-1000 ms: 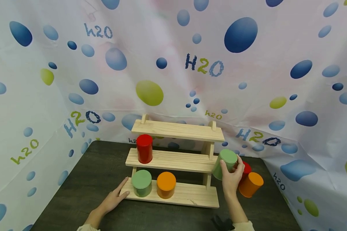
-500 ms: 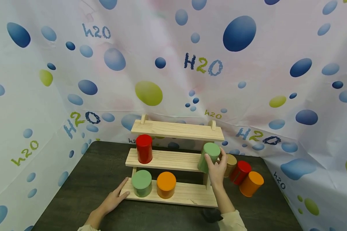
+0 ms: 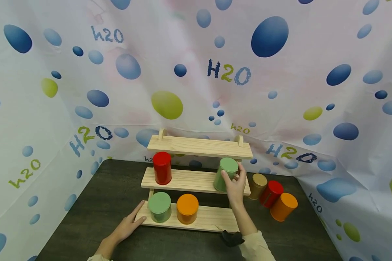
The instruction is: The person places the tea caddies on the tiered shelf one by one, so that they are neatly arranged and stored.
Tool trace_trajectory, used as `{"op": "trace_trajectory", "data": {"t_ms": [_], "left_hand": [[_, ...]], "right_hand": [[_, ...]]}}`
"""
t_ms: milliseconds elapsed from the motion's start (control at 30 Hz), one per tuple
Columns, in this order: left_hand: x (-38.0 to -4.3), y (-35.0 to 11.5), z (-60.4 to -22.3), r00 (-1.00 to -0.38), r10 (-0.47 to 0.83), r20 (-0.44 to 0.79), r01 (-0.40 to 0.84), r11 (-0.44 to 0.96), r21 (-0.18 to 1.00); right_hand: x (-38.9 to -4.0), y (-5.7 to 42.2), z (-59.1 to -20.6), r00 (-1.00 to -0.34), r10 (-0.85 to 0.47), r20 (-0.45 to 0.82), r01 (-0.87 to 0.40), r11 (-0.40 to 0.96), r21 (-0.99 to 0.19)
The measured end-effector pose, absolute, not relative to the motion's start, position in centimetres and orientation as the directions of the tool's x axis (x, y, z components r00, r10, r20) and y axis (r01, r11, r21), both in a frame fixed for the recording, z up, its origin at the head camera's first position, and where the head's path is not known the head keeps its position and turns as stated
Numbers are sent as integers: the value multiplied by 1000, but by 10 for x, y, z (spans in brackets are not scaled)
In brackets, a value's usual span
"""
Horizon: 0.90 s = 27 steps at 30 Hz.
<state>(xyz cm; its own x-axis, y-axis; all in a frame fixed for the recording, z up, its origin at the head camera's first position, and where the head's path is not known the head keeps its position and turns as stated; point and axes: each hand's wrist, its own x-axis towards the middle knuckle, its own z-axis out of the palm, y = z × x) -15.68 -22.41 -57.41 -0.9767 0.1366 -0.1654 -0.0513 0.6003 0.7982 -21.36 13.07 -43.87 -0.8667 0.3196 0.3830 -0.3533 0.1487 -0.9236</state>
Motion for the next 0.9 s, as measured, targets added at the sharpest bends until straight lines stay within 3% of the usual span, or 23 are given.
{"op": "trace_trajectory", "data": {"t_ms": [300,900], "left_hand": [[-158,-226,-575,-974,142,-178,-56,606,793],[-160,-225,-575,-973,122,-196,-82,612,786]], "right_hand": [[-202,95,-410,-869,243,431,-410,135,-902],[-206,59,-402,-902,82,424,-407,161,-899]]}}
